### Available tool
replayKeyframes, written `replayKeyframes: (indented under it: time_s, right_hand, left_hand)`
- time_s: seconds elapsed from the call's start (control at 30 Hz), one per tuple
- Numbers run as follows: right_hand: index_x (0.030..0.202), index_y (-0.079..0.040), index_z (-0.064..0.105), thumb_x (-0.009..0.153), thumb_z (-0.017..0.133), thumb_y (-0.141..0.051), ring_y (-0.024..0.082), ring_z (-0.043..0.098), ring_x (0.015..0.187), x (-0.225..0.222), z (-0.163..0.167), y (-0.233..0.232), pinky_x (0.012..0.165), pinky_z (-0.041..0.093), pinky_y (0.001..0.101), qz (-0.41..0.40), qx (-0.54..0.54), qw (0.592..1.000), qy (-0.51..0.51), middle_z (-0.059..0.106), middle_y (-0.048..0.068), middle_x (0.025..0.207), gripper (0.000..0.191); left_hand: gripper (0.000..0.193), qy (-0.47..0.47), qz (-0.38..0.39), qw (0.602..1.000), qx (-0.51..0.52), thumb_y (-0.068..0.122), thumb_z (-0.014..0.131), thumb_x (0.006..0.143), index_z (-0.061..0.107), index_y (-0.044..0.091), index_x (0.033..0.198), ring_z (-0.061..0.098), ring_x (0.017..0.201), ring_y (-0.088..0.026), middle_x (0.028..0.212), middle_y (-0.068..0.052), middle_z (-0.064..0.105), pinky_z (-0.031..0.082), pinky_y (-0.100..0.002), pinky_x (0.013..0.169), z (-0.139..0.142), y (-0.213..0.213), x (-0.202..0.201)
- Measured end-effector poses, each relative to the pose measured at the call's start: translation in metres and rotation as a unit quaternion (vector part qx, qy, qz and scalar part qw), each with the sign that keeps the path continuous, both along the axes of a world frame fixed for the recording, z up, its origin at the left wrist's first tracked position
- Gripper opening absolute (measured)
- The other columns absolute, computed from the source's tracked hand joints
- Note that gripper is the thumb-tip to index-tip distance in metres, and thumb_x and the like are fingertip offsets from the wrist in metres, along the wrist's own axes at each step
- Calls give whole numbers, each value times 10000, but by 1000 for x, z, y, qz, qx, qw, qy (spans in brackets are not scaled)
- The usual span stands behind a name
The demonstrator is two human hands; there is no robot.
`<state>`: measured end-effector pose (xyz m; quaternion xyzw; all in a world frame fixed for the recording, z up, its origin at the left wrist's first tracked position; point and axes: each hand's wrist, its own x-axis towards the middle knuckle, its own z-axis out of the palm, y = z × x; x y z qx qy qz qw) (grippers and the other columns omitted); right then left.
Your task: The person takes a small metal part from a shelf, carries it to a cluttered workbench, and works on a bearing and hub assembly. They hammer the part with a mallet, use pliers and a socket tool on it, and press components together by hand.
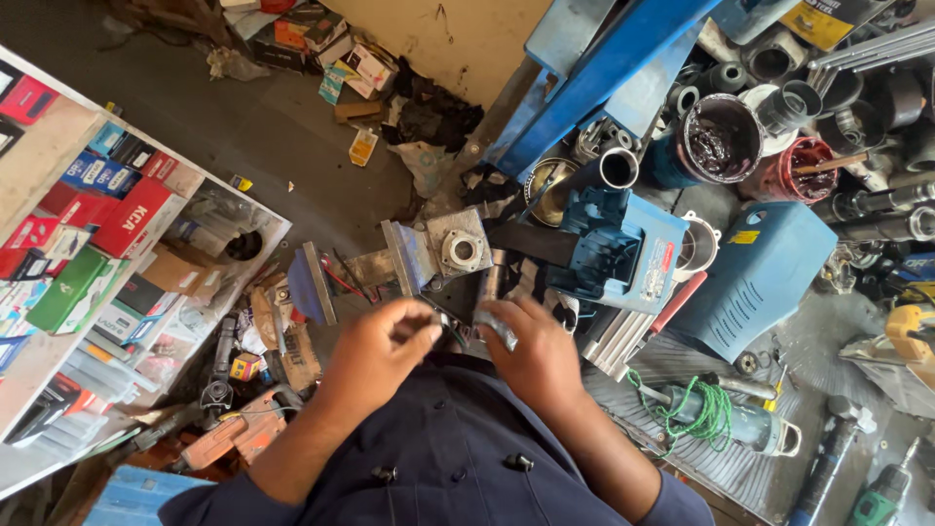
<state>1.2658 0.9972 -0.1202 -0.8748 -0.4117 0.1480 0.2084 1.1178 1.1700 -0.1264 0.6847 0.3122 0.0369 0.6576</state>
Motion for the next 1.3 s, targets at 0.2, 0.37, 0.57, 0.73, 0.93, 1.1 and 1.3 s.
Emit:
replayKeyframes:
  time_s: [0.2,0.37,0.57,0.73,0.93,1.1,1.3]
  right_hand:
    - [1306,-27,646,786,866,-175,342,658,1192,14,11,27,943,559,387,1,152,988,-20,622,147,1345,583]
    - [1301,-10,641,783,865,-145,350,635,1249,29,-13,52,1027,531,392,-25,224,974,13,613,163,1349,580]
    - [1262,-45,690,781,886,-176,323,637,1248,35,-31,54,1007,537,386,-57,242,968,39,623,139,1346,535]
    - [1235,-69,701,766,906,-208,318,635,1246,38,-31,56,1002,538,396,-66,243,966,49,618,128,1352,530]
    - [1246,-87,706,756,894,-190,313,628,1267,40,-28,60,1001,539,400,-69,238,966,78,606,125,1386,535]
    - [1232,-89,716,757,902,-190,316,622,1286,43,-31,62,1022,531,403,-65,236,967,78,600,128,1407,520]
    - [1206,-69,720,744,895,-169,328,600,1304,49,-32,62,1050,510,422,-45,224,971,71,599,140,1415,504]
  left_hand:
    - [138,-80,-68,933,344,118,706,897,733,67,1022,694,831,-371,960,-146,702,558,-447,722,23,29,64]
    - [148,-74,-124,908,394,145,710,872,758,78,995,681,865,-368,955,-145,676,549,-474,740,13,37,102]
    - [140,-50,-127,917,374,131,714,886,794,105,998,685,839,-351,941,-134,679,544,-460,715,6,43,107]
    - [164,-64,-96,954,277,134,789,820,770,65,968,714,794,-298,920,-115,708,563,-404,704,2,51,118]
    - [276,-21,-113,966,232,189,833,788,709,25,974,729,776,-276,948,-118,713,569,-391,684,3,55,123]
    - [352,34,-150,934,321,258,880,748,679,15,905,700,838,-344,943,-161,706,543,-454,698,1,59,132]
    - [444,76,-244,849,463,286,856,747,632,11,1014,730,815,-364,937,-181,701,576,-461,649,-2,57,147]
